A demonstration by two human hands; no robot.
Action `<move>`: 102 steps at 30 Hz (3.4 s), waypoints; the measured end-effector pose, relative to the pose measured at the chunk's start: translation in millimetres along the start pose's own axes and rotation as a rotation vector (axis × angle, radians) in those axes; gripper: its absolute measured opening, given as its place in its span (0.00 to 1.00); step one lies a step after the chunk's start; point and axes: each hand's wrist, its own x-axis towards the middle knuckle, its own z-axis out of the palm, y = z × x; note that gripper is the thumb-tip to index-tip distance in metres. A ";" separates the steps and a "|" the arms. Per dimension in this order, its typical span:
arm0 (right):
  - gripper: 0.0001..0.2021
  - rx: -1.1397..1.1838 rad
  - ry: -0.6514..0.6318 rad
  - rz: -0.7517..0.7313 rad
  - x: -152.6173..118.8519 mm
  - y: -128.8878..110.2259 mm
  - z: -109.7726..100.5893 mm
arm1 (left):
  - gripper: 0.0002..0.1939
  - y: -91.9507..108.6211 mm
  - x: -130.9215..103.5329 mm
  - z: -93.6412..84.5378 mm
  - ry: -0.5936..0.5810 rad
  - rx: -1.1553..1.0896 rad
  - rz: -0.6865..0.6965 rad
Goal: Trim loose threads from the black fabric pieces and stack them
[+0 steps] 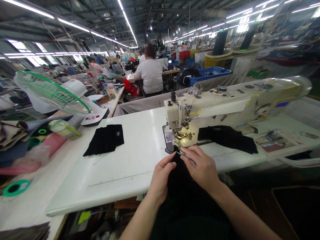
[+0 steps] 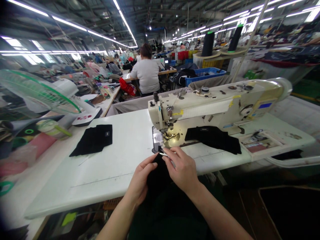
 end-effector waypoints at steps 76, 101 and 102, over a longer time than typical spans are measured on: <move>0.12 -0.022 0.005 -0.066 2.4 -1.0 -3.8 | 0.16 -4.5 8.9 -2.9 0.012 0.125 0.087; 0.13 -0.026 0.025 -0.048 1.7 4.4 -5.1 | 0.18 -2.6 7.3 -4.4 0.006 0.135 0.057; 0.13 -0.026 0.018 -0.048 1.7 4.8 -5.2 | 0.19 -2.1 7.2 -4.3 0.010 0.134 0.059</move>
